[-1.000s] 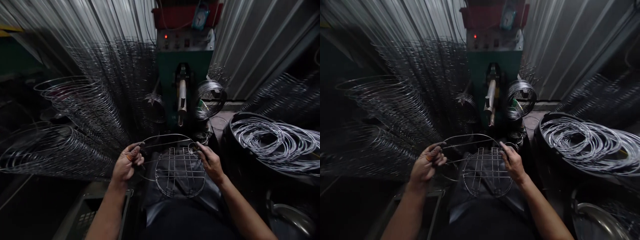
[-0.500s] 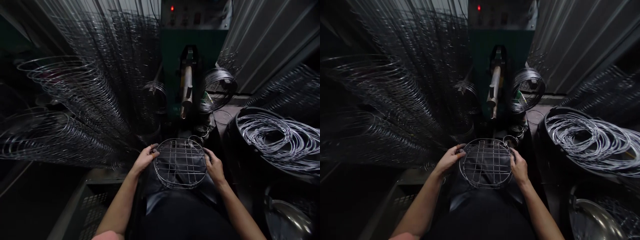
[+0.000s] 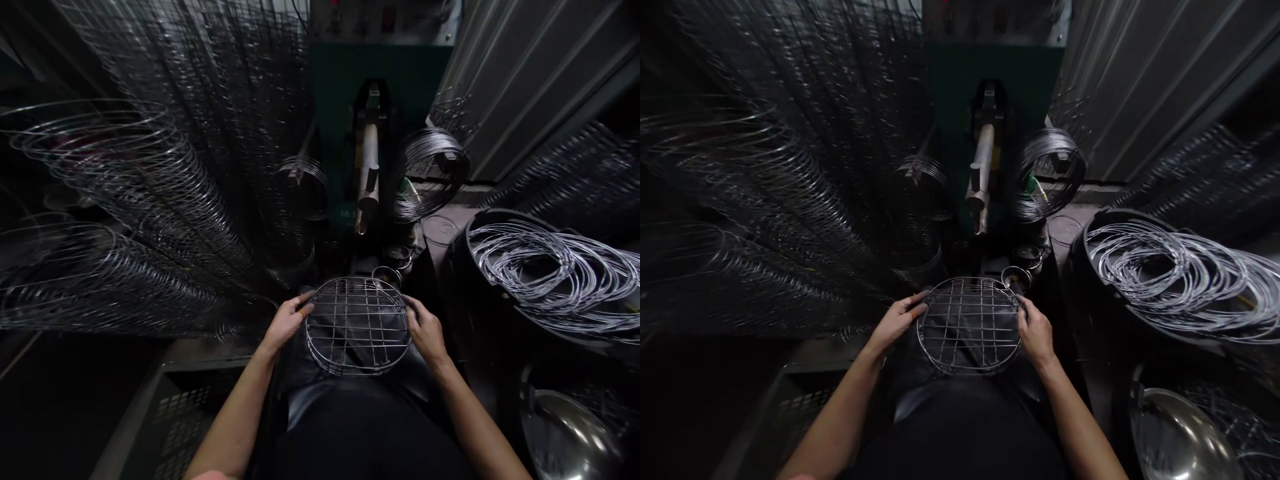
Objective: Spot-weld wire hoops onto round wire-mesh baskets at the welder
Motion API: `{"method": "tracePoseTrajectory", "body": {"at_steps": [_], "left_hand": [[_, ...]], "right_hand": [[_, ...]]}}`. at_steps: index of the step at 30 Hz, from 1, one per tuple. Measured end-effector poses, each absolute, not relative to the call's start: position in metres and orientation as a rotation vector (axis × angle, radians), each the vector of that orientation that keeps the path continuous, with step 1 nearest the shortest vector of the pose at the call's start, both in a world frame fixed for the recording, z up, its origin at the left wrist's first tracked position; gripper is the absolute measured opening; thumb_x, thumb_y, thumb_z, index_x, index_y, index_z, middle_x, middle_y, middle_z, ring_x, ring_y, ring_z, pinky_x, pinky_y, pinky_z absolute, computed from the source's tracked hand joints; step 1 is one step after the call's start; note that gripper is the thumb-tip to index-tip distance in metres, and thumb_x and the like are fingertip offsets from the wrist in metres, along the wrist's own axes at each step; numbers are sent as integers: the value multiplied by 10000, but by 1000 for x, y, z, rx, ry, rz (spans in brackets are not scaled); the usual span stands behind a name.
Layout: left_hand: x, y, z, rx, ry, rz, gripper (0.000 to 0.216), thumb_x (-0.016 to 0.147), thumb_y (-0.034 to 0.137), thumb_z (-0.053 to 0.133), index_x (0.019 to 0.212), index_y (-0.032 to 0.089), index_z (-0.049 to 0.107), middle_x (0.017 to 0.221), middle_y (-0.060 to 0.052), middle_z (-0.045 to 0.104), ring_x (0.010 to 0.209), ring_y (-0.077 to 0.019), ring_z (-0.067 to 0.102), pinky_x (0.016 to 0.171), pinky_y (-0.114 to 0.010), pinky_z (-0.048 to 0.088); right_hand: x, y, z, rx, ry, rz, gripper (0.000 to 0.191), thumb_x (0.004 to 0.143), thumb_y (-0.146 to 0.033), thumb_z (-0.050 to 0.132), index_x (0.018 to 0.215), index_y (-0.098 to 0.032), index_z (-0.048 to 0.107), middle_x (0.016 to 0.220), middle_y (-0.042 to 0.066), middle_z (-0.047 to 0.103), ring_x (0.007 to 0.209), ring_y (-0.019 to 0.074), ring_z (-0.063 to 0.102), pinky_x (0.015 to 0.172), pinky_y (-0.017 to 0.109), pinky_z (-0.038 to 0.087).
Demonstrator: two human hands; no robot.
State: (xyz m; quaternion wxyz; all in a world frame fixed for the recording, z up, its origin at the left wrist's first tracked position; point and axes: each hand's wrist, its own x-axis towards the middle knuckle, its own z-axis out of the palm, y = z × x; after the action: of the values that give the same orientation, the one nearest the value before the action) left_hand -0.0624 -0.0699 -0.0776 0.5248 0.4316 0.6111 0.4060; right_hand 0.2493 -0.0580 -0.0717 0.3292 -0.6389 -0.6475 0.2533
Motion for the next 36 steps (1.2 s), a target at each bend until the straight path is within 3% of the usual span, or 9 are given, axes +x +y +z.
{"method": "tracePoseTrajectory", "body": {"at_steps": [6,13,19,26,29,32,34,36], "left_hand": [[-64,-67,-81,1020,1454,961,577,702,466,674,1186,157,616,1256,-91,587,1208,-274,505,1064,-394,337],[-65,-67,-76,1138,1451,885,567,731,484,653,1199,166,608,1294,-85,556,1263,-270,449,1113,-398,256],[-70,-74,-74,1183,1375,786,687,732,585,612,1285,185,533,1386,-63,469,1348,-246,321,1136,-358,189],[-67,-83,-84,1245,1458,789,703,767,569,570,1343,178,468,1411,-57,439,1348,-234,324,1133,-335,183],[-65,-88,-89,1230,1453,809,699,753,566,579,1323,172,494,1325,-78,538,1287,-254,412,1102,-347,251],[-62,-92,-95,1140,1434,867,702,768,559,558,1333,151,476,1027,-80,675,1011,-246,595,986,-367,388],[-60,-94,-97,1103,1452,944,703,775,556,552,1333,138,470,849,-49,671,860,-221,611,928,-362,421],[-58,-96,-99,1111,1483,1022,677,769,563,565,1296,140,510,814,-41,654,871,-217,595,938,-348,404]], "right_hand": [[249,-56,-72,-1691,-1701,673,373,842,-332,398,1107,-224,637,1022,47,696,931,228,656,836,356,520],[257,-56,-80,-1637,-1697,736,369,844,-319,412,1113,-220,645,1043,53,690,966,234,645,865,374,514],[262,-66,-84,-1511,-1618,923,382,857,-400,492,1151,-199,629,1164,69,641,1099,244,579,983,401,438],[263,-69,-91,-1514,-1542,1057,432,864,-461,486,1191,-194,582,1171,72,627,1104,234,563,967,382,429],[262,-70,-97,-1525,-1532,1043,444,869,-461,474,1219,-203,562,1191,69,615,1116,230,556,980,384,417],[261,-72,-98,-1508,-1522,1034,441,876,-464,456,1225,-213,558,1200,66,610,1131,227,547,987,386,410],[262,-72,-95,-1487,-1529,1046,436,872,-465,464,1212,-213,566,1181,66,620,1119,230,554,976,389,420],[266,-68,-91,-1459,-1556,1068,419,854,-471,495,1162,-209,601,1126,67,644,1078,237,575,947,391,441]]}}
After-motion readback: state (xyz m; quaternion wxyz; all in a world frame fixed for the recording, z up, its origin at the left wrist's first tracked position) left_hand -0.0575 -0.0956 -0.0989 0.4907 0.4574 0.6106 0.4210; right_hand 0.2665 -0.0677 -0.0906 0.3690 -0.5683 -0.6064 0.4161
